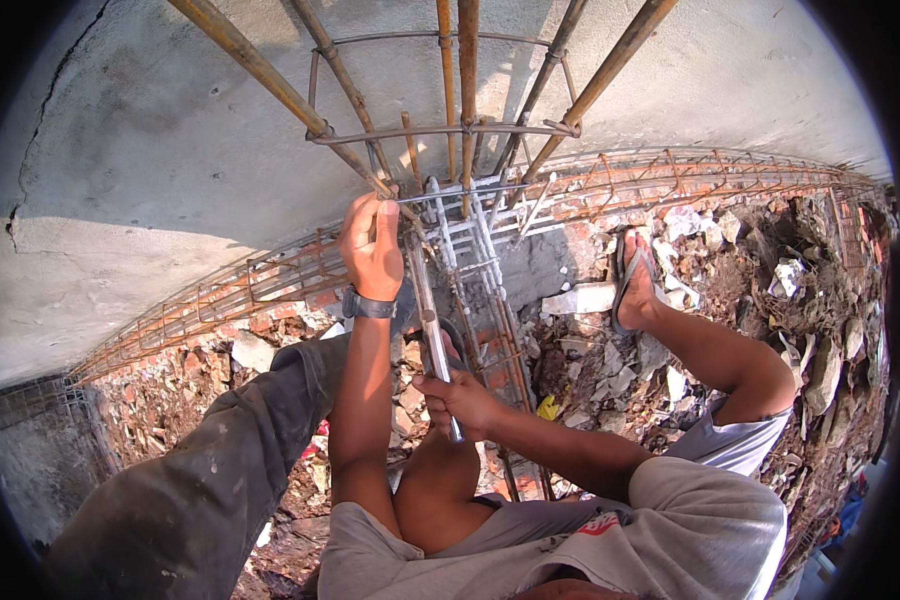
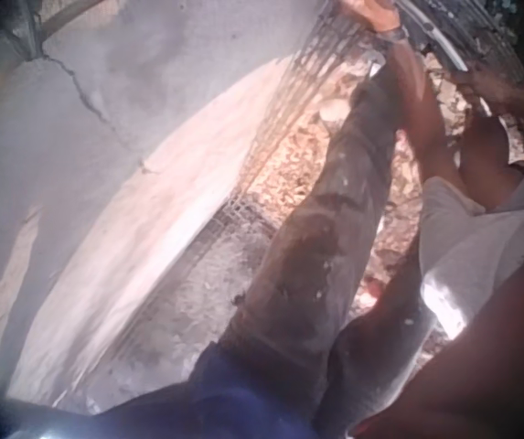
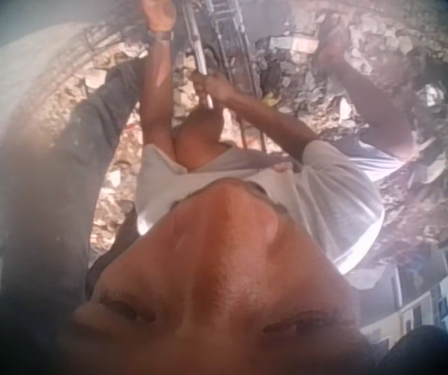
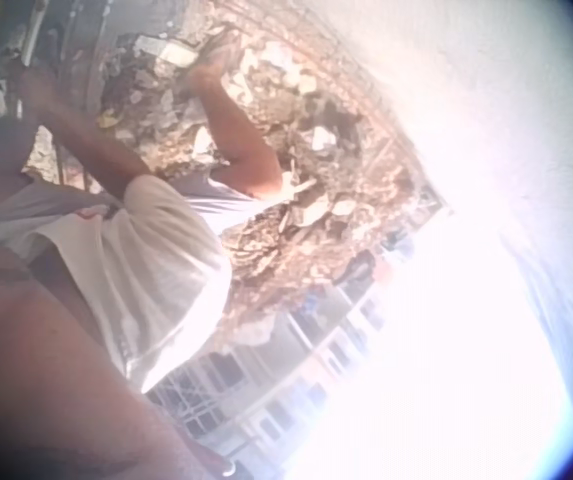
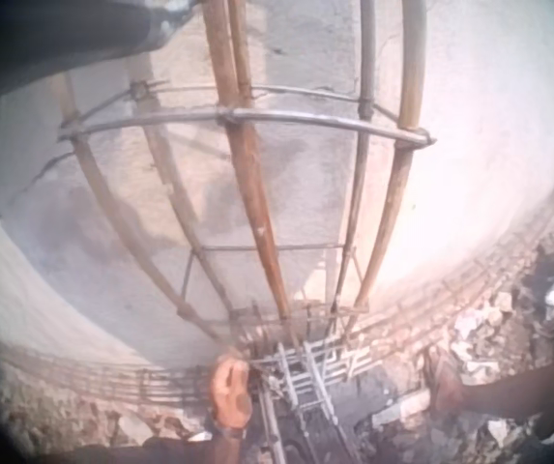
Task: The person lifts a pre-fabricated rebar cage and positions it against a vertical rebar framework. They then use a metal bar to adjust and secure the cage to the existing structure.
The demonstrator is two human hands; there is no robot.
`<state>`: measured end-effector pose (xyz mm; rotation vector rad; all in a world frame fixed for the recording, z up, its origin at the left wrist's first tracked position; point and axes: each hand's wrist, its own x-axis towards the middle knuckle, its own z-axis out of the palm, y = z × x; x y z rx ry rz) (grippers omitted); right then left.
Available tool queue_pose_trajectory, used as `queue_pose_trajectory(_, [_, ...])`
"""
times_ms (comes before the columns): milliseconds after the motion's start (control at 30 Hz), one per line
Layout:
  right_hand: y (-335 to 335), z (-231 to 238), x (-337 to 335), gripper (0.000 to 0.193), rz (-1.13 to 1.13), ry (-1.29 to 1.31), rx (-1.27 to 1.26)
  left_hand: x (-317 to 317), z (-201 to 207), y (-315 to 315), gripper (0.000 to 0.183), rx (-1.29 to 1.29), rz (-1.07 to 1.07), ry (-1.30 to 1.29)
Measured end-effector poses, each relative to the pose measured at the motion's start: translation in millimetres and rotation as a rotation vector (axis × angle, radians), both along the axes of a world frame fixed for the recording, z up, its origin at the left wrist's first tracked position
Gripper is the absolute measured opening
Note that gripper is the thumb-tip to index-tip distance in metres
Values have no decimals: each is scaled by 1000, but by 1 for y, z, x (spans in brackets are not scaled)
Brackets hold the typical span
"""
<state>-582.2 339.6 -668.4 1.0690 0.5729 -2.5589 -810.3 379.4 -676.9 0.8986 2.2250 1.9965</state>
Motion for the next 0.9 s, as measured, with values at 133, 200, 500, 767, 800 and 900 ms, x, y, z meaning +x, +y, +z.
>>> queue_pose_trajectory(133, [6, 6, 1, 34, 42, 3, 26, -2, -3, -6, 30, -11, 4, 10])
queue_pose_trajectory(200, [9, 2, 3, 34, 37, 12, 3, 3, 1, -2, 34, -10, -14, -25])
queue_pose_trajectory(500, [8, 2, 5, 26, 21, -40, -10, 2, -5, 3, 35, 167, -175, -192])
queue_pose_trajectory(767, [12, 10, 4, 27, 28, -45, 30, 8, 16, 20, 28, 262, -343, -264])
queue_pose_trajectory(800, [10, 10, 2, 28, 27, -44, 31, 6, 15, 19, 29, 219, -345, -250])
queue_pose_trajectory(900, [1, 6, -1, 27, 6, -46, 19, 4, 10, 17, 29, 138, -290, -206])
